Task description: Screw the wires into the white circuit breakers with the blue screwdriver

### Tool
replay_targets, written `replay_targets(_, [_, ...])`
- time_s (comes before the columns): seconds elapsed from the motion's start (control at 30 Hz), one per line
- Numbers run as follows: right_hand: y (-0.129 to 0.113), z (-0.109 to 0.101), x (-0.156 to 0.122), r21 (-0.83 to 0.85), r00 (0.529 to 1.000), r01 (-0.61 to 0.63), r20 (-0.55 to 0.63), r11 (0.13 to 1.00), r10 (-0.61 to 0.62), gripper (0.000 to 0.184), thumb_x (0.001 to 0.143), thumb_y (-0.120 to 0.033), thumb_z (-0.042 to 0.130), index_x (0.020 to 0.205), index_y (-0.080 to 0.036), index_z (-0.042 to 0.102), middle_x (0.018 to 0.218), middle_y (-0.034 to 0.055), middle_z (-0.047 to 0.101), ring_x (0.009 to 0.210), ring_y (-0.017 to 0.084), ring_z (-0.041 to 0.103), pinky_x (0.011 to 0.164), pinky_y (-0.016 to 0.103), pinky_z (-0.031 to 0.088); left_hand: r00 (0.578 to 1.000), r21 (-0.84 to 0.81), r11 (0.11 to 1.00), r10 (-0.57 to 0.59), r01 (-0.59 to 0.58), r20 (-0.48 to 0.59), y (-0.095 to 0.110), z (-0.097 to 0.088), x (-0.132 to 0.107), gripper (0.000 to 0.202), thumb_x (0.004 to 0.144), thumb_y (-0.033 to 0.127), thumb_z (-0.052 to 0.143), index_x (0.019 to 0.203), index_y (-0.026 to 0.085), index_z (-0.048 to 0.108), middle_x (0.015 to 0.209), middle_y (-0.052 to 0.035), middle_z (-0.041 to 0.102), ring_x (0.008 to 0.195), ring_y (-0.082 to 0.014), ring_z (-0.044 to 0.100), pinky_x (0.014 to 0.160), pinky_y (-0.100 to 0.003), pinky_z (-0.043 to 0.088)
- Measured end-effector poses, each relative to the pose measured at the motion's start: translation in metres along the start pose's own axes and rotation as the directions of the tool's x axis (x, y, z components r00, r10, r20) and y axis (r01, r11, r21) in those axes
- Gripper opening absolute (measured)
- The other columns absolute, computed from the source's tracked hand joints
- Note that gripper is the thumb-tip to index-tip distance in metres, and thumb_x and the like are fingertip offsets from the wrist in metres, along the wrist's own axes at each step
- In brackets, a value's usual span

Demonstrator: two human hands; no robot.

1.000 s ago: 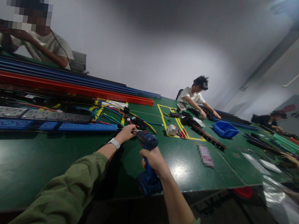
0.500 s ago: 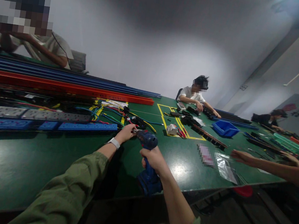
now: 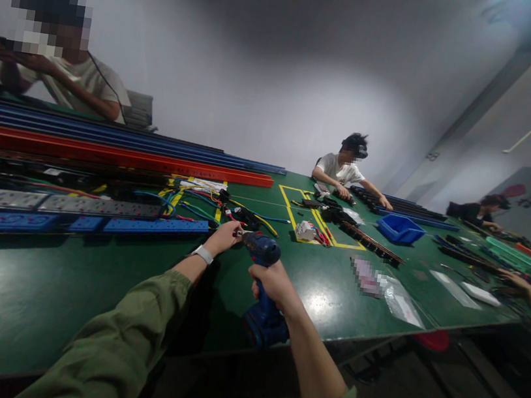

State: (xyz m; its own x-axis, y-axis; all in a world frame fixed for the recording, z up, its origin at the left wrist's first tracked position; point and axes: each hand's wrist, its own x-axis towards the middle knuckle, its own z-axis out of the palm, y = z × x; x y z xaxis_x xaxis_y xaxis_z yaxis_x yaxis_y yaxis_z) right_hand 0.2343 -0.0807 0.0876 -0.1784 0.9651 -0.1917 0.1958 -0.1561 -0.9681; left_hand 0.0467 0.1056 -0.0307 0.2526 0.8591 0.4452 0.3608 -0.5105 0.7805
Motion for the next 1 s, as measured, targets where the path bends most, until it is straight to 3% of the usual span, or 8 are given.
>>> replay_targets(0.43, [-0.0084, 0.0016, -0.0071, -0.015, 1.0, 0.005, 0.017, 1.0, -0.005, 0.037, 0.073, -0.016, 0.057, 0.11, -0.018, 0.058, 0.047, -0.0111, 0.05, 0.034, 0.012, 0.049, 0.041, 0.021, 0.038, 1.0, 0.01, 1.0, -0.01, 0.01, -0.011, 0.0022, 0.0001, 0.0004, 0.01, 0.077, 0.027, 0.071, 0.08, 0.02, 0.063, 0.086, -0.0054, 0.072, 0.079, -0.0203, 0.066, 0.075, -0.032, 0.054])
replay_targets(0.7, [-0.0065, 0.0006, -0.0044, -0.005, 1.0, -0.008, 0.007, 1.0, 0.008, 0.021, 0.071, -0.017, 0.058, 0.091, -0.021, 0.054, 0.046, -0.0095, 0.048, 0.035, 0.012, 0.05, 0.039, 0.022, 0.037, 1.0, 0.032, 0.999, -0.002, 0.002, -0.006, 0.0016, -0.0004, 0.0006, 0.01, 0.077, 0.027, 0.069, 0.082, 0.02, 0.064, 0.089, -0.0065, 0.072, 0.081, -0.0205, 0.066, 0.075, -0.032, 0.054])
replay_targets(1.0, [-0.0098, 0.0016, -0.0053, 0.018, 1.0, 0.026, 0.016, 1.0, -0.026, 0.023, 0.07, -0.017, 0.058, 0.091, -0.021, 0.052, 0.05, -0.01, 0.049, 0.035, 0.012, 0.051, 0.038, 0.022, 0.038, 1.0, 0.028, 1.0, 0.0, 0.0, -0.007, 0.0026, -0.0016, 0.0006, 0.012, 0.078, 0.029, 0.071, 0.082, 0.02, 0.065, 0.09, -0.0068, 0.073, 0.082, -0.0213, 0.066, 0.074, -0.033, 0.055])
